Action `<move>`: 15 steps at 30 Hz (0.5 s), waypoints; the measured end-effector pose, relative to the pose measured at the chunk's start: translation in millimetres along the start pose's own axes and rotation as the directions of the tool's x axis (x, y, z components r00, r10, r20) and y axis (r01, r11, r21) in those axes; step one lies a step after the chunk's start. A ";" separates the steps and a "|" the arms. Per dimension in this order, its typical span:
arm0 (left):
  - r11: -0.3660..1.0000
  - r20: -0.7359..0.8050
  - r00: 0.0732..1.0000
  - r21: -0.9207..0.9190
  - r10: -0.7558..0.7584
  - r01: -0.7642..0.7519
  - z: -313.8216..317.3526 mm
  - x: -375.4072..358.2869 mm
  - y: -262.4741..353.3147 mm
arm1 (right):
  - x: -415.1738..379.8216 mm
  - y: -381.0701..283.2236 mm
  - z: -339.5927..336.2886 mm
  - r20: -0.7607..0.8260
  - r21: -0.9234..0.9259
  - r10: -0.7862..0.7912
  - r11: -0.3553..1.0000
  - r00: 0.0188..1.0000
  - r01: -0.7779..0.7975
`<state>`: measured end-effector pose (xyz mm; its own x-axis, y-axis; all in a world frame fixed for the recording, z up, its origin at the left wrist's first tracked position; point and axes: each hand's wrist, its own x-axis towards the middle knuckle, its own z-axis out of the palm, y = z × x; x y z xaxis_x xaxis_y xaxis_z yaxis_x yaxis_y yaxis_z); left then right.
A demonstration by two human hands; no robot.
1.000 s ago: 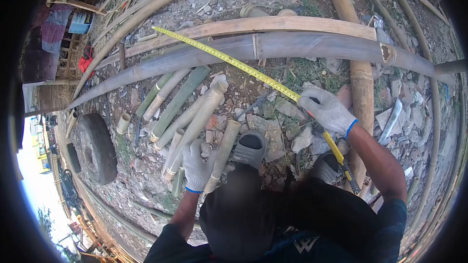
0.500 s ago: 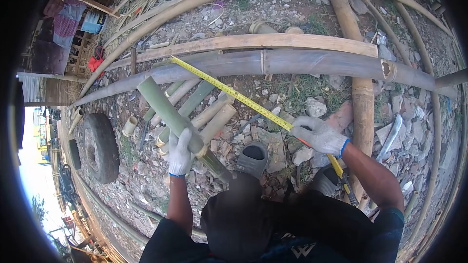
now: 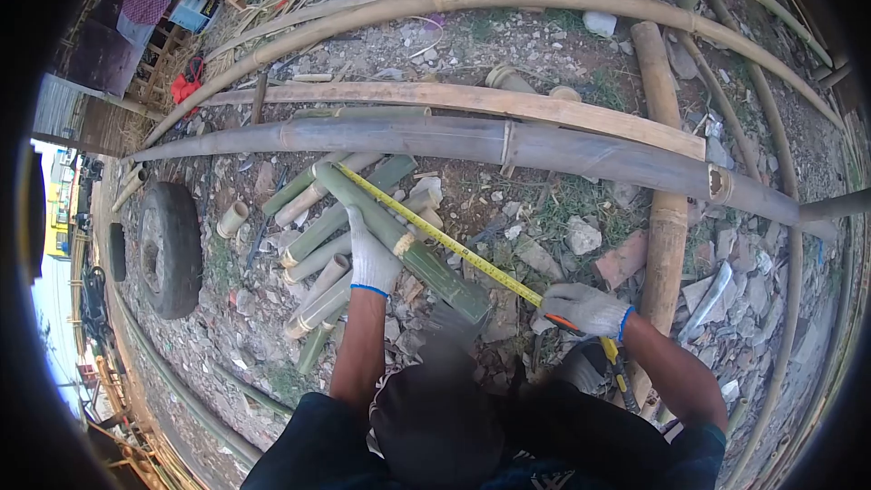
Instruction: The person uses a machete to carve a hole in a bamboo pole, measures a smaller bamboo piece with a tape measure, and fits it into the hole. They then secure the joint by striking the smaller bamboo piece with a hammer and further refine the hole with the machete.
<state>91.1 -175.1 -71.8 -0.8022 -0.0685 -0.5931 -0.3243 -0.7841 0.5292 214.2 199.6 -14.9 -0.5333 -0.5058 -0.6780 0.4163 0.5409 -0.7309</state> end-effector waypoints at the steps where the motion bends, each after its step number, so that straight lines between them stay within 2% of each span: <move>1: 0.999 0.010 0.999 0.000 0.046 -0.046 12.5 -12.1 -0.5 | 2.2 2.7 1.3 -0.009 -0.033 -0.035 0.999 0.999 0.035; 4: 1.000 0.098 0.995 -0.004 0.029 -0.029 13.2 -15.8 -0.6 | 2.1 -7.4 2.7 -0.022 0.091 0.075 0.993 0.997 -0.073; 5: 0.999 0.175 0.984 0.043 0.021 -0.029 12.0 -22.5 -1.8 | 2.7 -7.7 3.1 -0.020 0.111 0.072 0.991 0.997 -0.070; 8: 0.988 0.264 0.956 0.051 0.127 -0.145 8.7 -28.4 -18.2 | 5.3 -7.4 1.3 -0.046 0.127 0.027 0.992 0.999 -0.021; 9: 0.970 0.253 0.948 0.097 0.191 -0.221 -0.9 -29.9 -29.7 | 6.1 -5.6 -1.9 -0.075 0.105 -0.013 0.994 0.997 0.021; 10: 0.973 0.237 0.956 0.107 0.173 -0.202 -10.8 -36.8 -42.9 | 7.2 -3.5 -6.1 -0.104 0.081 -0.056 0.995 0.993 0.064; 11: 0.976 0.220 0.963 0.117 0.153 -0.182 -20.6 -46.3 -58.0 | 7.2 -0.4 -11.3 -0.118 0.134 0.024 0.991 0.993 -0.008; 14: 0.969 0.143 0.974 0.152 0.175 -0.196 -20.2 -76.1 -100.8 | 6.9 9.1 -30.0 -0.209 0.131 0.052 0.991 0.977 -0.025; 15: 0.987 0.167 0.979 0.084 0.119 -0.134 -10.9 -85.4 -103.5 | 1.6 -13.1 -39.0 -0.195 0.099 0.065 0.994 0.979 -0.046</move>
<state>198.6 -94.7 -82.6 -0.9075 -0.0571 -0.4162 -0.2548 -0.7128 0.6534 179.2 217.9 -3.4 -0.6388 -0.3285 -0.6957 0.5112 0.4946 -0.7029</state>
